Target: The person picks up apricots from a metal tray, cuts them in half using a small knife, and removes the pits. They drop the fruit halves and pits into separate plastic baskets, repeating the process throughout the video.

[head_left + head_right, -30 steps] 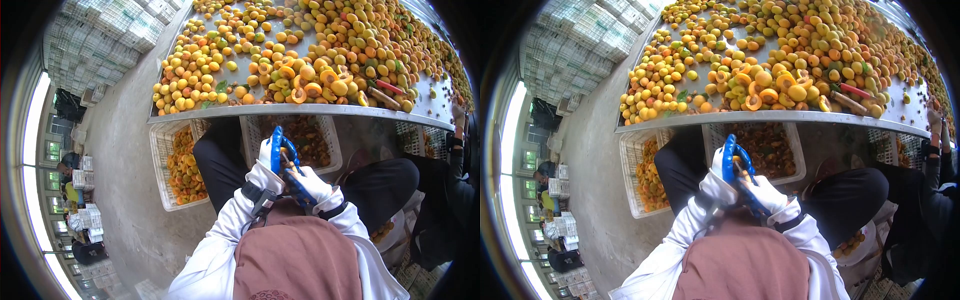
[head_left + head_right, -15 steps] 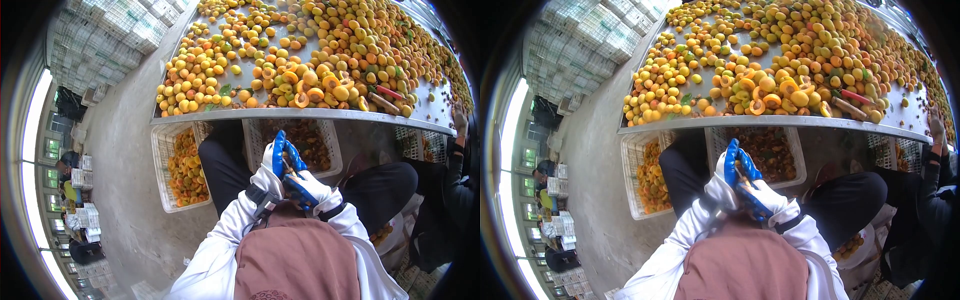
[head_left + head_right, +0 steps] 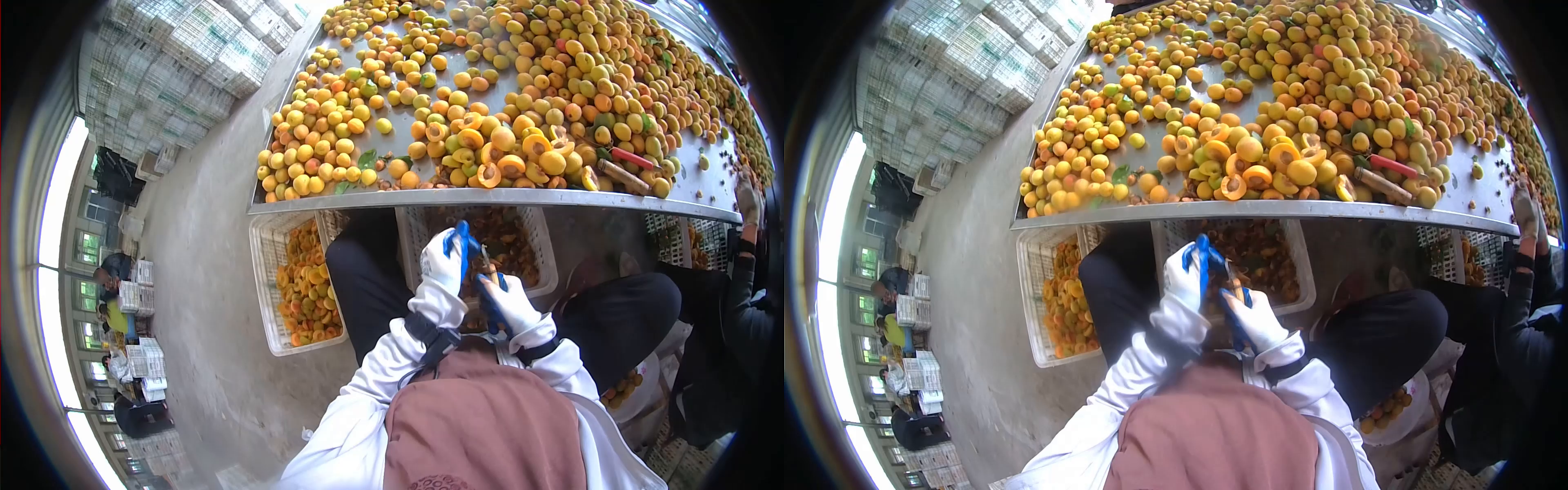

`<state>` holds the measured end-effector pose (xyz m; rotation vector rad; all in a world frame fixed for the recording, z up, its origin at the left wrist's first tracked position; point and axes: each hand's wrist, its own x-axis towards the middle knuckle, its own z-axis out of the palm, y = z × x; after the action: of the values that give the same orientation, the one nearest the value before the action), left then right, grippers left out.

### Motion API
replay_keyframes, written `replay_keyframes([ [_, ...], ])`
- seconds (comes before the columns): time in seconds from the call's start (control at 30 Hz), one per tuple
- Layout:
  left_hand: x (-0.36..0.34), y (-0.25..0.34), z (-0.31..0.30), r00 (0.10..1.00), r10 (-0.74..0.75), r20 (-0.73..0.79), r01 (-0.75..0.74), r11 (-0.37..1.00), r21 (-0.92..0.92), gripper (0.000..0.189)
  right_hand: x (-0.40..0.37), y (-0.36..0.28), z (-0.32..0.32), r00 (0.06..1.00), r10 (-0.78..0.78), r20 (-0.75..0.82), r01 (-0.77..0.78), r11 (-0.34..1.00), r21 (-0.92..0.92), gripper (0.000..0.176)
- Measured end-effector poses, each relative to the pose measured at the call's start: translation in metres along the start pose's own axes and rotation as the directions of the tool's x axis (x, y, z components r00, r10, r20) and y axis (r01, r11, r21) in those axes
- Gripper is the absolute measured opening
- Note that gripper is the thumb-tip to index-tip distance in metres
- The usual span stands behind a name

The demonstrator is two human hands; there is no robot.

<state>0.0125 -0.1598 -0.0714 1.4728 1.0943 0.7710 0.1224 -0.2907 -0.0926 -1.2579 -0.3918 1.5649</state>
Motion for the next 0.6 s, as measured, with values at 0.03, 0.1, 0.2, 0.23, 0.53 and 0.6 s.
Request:
replay_keyframes([
  [0.03,-0.005,0.012,-0.004,0.954,0.301,0.005,-0.283,0.891,0.354,0.023,0.007,0.001,0.006,0.972,-0.139,-0.188,0.066,0.935,-0.348,0.024],
  [0.1,-0.009,0.037,-0.021,0.745,0.665,0.052,-0.605,0.641,0.473,0.013,0.004,-0.004,0.005,0.970,-0.076,-0.232,0.018,0.970,-0.242,0.028],
  [0.2,-0.021,0.091,-0.075,0.701,0.706,0.098,-0.574,0.478,0.665,0.020,0.001,-0.007,0.005,0.977,-0.070,-0.199,0.056,0.996,-0.074,0.024],
  [0.23,-0.022,0.092,-0.095,0.690,0.724,0.000,-0.491,0.468,0.735,0.017,0.001,-0.006,0.005,0.978,-0.076,-0.194,0.064,0.996,-0.069,0.024],
  [0.53,0.028,0.124,-0.161,0.734,0.678,0.029,-0.194,0.168,0.967,0.048,0.004,-0.009,0.020,0.985,-0.107,-0.136,0.062,0.953,-0.295,0.026],
  [0.6,0.071,0.134,-0.120,0.788,0.598,0.146,-0.324,0.201,0.925,0.056,0.010,0.003,0.017,0.981,-0.144,-0.129,0.093,0.937,-0.337,0.027],
])
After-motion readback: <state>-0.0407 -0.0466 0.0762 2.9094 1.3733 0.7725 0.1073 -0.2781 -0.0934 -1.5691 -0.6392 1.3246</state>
